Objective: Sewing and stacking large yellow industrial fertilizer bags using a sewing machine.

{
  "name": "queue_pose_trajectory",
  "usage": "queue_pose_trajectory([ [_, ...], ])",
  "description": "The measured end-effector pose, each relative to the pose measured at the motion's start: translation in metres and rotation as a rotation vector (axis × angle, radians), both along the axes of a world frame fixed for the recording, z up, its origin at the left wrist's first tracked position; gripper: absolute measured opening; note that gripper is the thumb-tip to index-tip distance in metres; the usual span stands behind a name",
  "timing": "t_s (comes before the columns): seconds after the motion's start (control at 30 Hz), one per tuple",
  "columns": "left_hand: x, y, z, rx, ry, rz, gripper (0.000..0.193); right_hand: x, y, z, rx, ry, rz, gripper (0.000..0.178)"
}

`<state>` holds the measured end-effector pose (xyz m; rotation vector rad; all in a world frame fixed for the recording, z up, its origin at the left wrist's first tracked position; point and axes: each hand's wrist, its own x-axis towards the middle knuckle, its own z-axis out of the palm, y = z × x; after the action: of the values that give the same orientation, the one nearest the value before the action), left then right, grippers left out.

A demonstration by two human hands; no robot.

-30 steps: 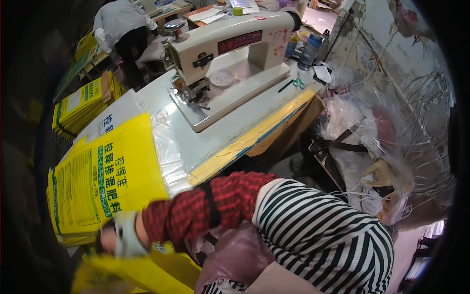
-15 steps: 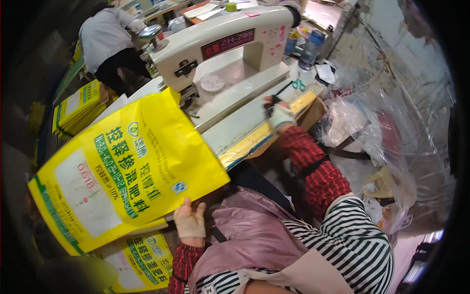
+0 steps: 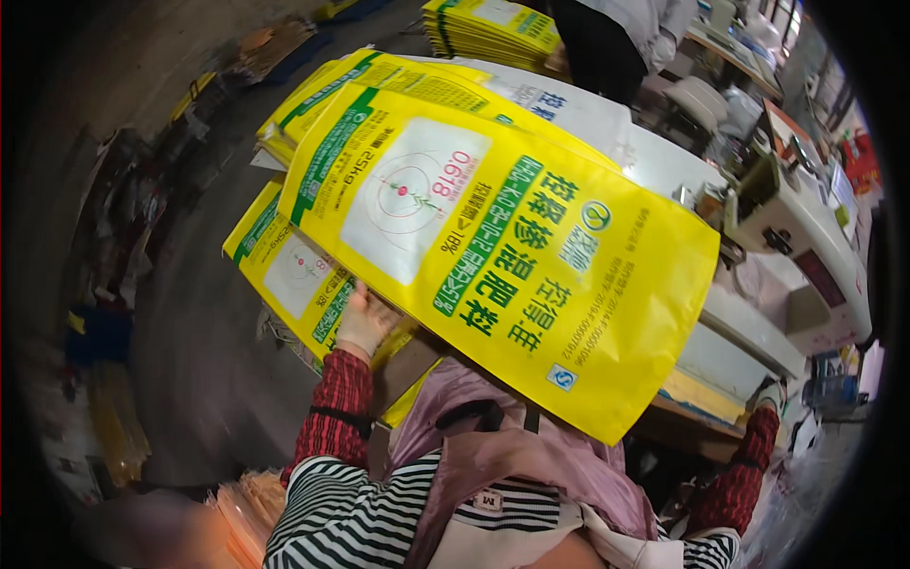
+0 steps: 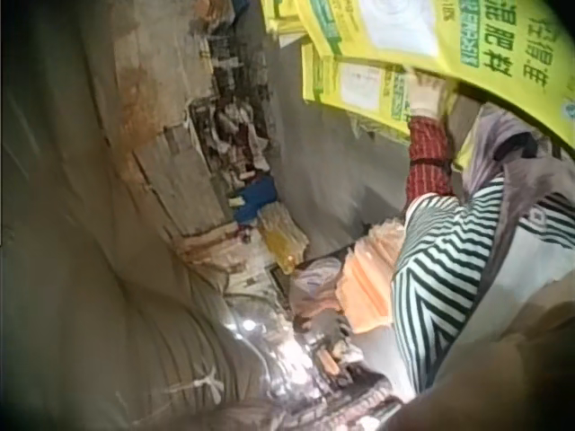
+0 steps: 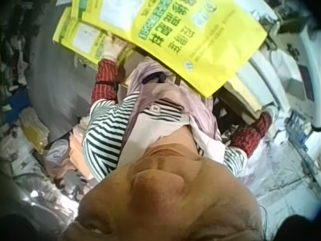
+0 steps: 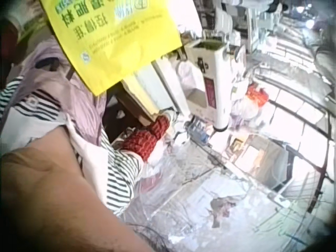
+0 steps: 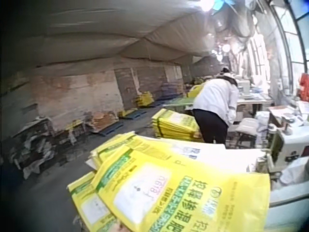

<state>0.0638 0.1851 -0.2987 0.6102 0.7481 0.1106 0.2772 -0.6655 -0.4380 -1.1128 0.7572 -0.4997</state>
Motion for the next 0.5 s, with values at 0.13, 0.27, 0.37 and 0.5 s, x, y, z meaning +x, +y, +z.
queue_pose_trajectory([
  [0.13,0.041,0.091,0.004,0.137,-0.099,0.297,0.038,-0.119,-0.077,-0.007,-0.076,0.055,0.069,0.019],
  [0.27,0.089,0.182,0.013,0.144,-0.101,0.536,0.033,-0.215,-0.153,0.026,-0.171,0.106,0.035,0.018],
  [0.37,0.111,0.237,0.027,0.325,-0.125,0.644,0.032,-0.239,-0.127,0.042,-0.193,0.177,0.018,0.018],
  [0.5,0.128,0.248,0.069,0.438,-0.246,0.498,0.031,-0.242,-0.007,0.094,-0.234,0.309,0.011,0.017],
])
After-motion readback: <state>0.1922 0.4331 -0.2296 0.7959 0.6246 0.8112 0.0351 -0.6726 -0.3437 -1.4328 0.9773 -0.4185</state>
